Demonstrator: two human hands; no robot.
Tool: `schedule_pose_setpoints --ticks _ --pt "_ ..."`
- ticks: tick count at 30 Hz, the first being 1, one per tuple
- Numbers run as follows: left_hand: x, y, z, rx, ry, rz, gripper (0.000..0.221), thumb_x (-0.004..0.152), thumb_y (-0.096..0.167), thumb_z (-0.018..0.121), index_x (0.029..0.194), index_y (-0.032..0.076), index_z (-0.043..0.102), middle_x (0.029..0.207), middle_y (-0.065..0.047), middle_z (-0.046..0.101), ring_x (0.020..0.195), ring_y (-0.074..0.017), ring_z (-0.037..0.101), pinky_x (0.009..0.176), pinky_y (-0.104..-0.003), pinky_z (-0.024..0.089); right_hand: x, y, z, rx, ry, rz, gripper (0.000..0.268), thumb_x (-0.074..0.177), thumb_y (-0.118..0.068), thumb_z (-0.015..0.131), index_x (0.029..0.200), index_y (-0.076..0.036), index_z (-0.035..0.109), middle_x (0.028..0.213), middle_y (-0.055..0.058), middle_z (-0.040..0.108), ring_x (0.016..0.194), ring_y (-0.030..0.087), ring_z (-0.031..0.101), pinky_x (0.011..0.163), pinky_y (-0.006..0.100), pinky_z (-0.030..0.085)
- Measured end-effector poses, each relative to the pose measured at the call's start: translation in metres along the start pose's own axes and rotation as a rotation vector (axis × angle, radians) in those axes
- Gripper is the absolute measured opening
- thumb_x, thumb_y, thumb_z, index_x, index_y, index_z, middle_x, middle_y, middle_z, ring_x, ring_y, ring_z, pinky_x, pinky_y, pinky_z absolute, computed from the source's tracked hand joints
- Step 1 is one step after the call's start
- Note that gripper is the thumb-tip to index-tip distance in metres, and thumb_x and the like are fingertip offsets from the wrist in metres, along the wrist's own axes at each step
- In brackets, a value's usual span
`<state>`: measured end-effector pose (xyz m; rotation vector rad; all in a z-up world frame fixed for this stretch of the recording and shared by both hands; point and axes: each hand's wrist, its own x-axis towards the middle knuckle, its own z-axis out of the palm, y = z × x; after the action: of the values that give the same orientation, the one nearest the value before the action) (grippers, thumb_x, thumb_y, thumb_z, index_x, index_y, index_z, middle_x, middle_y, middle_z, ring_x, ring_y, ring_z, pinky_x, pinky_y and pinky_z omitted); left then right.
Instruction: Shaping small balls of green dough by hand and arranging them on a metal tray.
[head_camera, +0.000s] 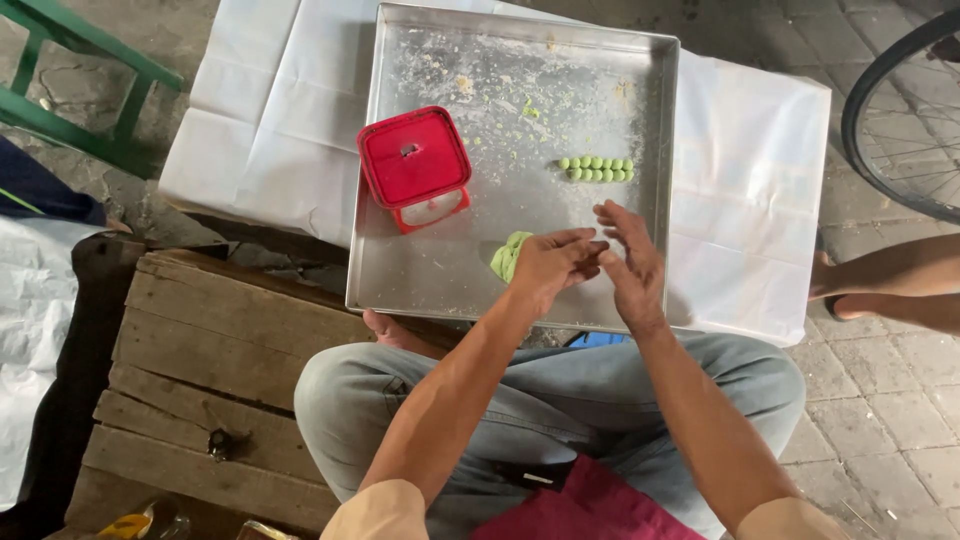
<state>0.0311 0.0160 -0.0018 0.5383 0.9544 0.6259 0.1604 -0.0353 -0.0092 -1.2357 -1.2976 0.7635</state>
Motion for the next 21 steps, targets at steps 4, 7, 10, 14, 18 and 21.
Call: schedule_pose_setpoints --ticks 4,7,10,14,18,21 --pt "0.019 -0.061 0.013 0.041 -0.097 -0.021 0.029 0.100 0.022 0.058 0.115 -0.001 0.068 0.100 -0.017 0.064 0.090 -0.0262 0.065 0.077 -0.045 0.055 0.008 -0.026 0.014 -0.312 0.077 -0.238 0.074 0.112 -0.054 0.019 0.156 0.003 0.040 0.144 0.018 0.055 0.134 0.029 0.046 0.116 0.042 0.031" --pt "-0.054 0.038 0.044 0.161 -0.125 0.004 0.046 0.104 0.037 0.041 0.127 0.000 0.054 0.120 -0.023 0.048 0.114 -0.0343 0.047 0.094 -0.048 0.039 0.001 -0.046 0.033 -0.412 0.022 -0.337 0.082 0.110 -0.058 0.009 0.162 0.004 0.023 0.158 0.018 0.043 0.147 0.031 0.036 0.123 0.043 0.022" --pt "-0.102 0.071 0.043 0.224 -0.189 0.020 0.070 0.107 0.043 0.026 0.154 -0.006 0.038 0.155 -0.036 0.041 0.147 -0.0459 0.038 0.124 -0.056 0.028 -0.004 -0.063 0.049 -0.290 -0.036 -0.317 0.091 0.106 -0.066 0.008 0.164 0.005 0.011 0.167 0.019 0.029 0.156 0.034 0.023 0.129 0.046 0.012" --pt "-0.087 0.035 0.031 0.377 -0.294 0.021 0.087 0.104 0.069 0.017 0.146 0.002 0.053 0.154 -0.025 0.048 0.146 -0.0346 0.043 0.127 -0.049 0.027 0.019 -0.056 0.032 -0.125 -0.067 -0.361 0.093 0.102 -0.070 -0.006 0.166 -0.002 -0.003 0.174 0.019 0.010 0.161 0.036 0.003 0.131 0.050 -0.004" --pt "-0.103 0.047 0.036 0.275 -0.310 0.071 0.076 0.109 0.055 0.019 0.156 -0.002 0.037 0.163 -0.028 0.031 0.154 -0.0385 0.024 0.130 -0.049 0.014 0.009 -0.072 0.034 -0.362 -0.042 -0.435 0.090 0.106 -0.066 0.000 0.165 0.001 -0.004 0.175 0.019 0.002 0.162 0.035 -0.003 0.131 0.049 -0.006" --pt "-0.093 0.034 0.029 -0.308 -0.417 0.019 0.082 0.105 0.068 0.018 0.164 0.011 0.025 0.169 -0.013 0.025 0.157 -0.0321 0.020 0.130 -0.049 0.009 -0.011 -0.078 0.050 -0.471 -0.074 -0.410 0.103 0.101 -0.077 0.004 0.165 0.004 -0.001 0.174 0.018 0.001 0.159 0.036 -0.012 0.126 0.051 -0.015"
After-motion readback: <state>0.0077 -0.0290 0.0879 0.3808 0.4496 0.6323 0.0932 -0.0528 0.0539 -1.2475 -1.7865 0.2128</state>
